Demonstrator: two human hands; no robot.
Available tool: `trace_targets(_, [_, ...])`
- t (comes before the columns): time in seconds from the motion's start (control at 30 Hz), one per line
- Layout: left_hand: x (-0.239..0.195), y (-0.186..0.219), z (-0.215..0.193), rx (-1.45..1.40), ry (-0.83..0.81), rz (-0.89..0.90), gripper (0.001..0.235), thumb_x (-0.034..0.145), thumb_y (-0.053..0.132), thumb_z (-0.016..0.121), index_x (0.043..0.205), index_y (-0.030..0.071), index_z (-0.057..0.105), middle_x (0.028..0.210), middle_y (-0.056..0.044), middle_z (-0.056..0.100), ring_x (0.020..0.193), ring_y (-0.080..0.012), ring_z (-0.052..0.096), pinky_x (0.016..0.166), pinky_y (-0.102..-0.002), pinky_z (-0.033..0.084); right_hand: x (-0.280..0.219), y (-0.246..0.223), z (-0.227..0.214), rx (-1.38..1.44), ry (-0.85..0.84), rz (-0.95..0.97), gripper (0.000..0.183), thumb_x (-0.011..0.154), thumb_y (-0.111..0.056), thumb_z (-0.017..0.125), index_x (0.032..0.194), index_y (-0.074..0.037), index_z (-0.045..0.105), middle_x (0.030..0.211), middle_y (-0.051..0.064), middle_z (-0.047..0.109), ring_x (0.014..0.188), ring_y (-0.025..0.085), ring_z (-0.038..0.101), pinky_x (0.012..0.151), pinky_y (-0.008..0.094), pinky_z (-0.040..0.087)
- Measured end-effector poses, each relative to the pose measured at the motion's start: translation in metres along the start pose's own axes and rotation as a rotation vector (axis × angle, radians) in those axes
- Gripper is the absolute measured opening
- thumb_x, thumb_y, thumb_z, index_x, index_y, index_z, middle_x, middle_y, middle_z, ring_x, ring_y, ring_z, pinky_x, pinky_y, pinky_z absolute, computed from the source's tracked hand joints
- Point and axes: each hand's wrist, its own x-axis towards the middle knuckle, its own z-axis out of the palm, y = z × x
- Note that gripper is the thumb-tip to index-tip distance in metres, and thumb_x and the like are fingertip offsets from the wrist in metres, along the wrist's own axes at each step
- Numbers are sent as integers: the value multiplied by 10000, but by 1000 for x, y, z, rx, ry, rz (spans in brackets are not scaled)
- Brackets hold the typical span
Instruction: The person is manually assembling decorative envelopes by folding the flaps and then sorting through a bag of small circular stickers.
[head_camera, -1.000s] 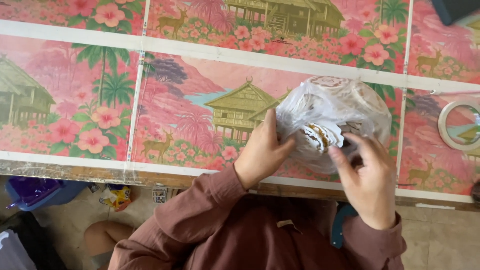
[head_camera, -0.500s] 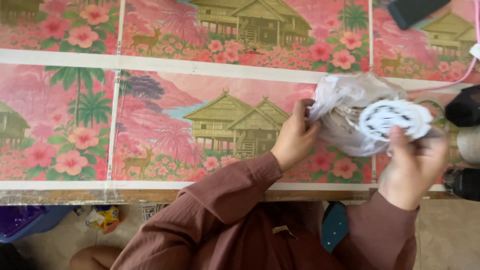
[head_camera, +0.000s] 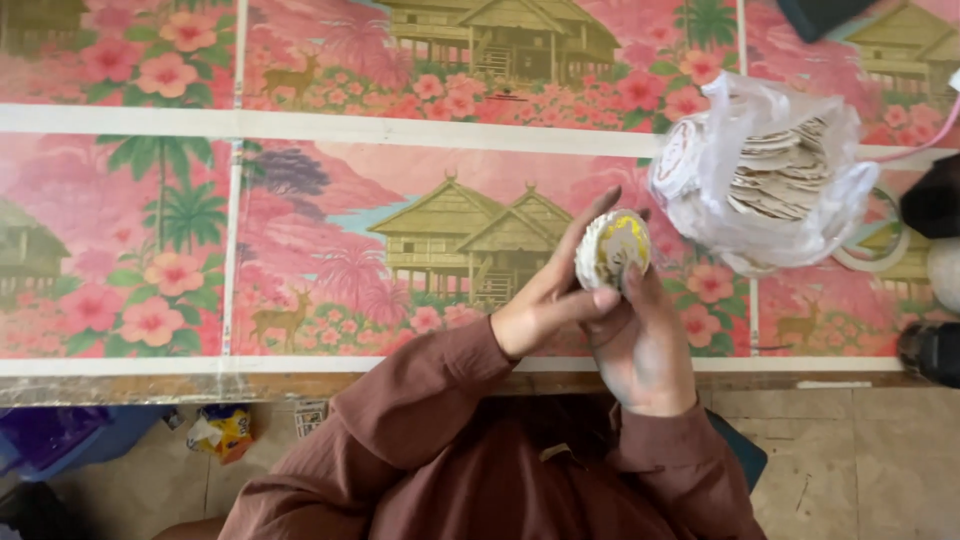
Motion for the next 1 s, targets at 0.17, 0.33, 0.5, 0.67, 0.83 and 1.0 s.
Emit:
trace_targets(0.17, [-1, 9, 3, -479, 257, 178, 617, 946, 95, 515, 1514, 61, 277, 1182, -290, 592, 1058, -313, 650, 848, -434, 561, 15, 8, -18, -371, -191, -176, 510, 942, -495, 444, 1161, -53, 575, 988, 186, 673, 758, 263, 689, 601, 349, 580])
trace_targets(0.33, [2, 12, -14, -638, 373, 118, 440, 1006, 97, 509, 1418, 3, 386, 1173, -329, 579, 1053, -380, 632, 849, -527, 548, 42, 9, -64, -507, -130, -285, 372, 1004, -340, 450, 1145, -12, 555, 920, 182, 647, 688, 206, 648, 572, 276, 540])
trace_targets(0.5, [2, 0, -24, -602, 473, -6, 443, 981, 98, 574, 1391, 24, 423, 1152, -301, 594, 966, -408, 650, 758, -568, 561, 14, -7, -16, -677, -65, -402, 285, 970, -171, 549, 1177, 21, 511, 953, 190, 618, 706, 172, 616, 592, 259, 527])
trace_targets(0.67, [1, -1, -23, -476, 504, -35, 431, 919, 72, 654, 1320, 30, 500, 1045, -225, 655, 907, -332, 682, 708, -486, 597, 14, -6, -11, -687, -53, -432, 290, 958, -116, 561, 1191, 52, 529, 930, 176, 571, 739, 217, 612, 617, 313, 547])
trace_targets(0.83, [4, -19, -32, -422, 516, -17, 440, 865, 43, 706, 1272, 16, 540, 964, -208, 673, 843, -317, 696, 657, -456, 611, 24, -1, -18, -683, -61, -444, 283, 964, -115, 563, 1210, 23, 538, 970, 135, 571, 814, 172, 591, 679, 302, 550])
trace_targets(1.0, [2, -20, -30, -365, 527, 10, 484, 798, 25, 763, 1239, -1, 564, 922, -199, 679, 810, -294, 702, 645, -436, 619, 27, 0, -23, -784, -62, -520, 239, 878, -76, 683, 1099, -16, 616, 924, 77, 581, 823, 107, 550, 700, 270, 516])
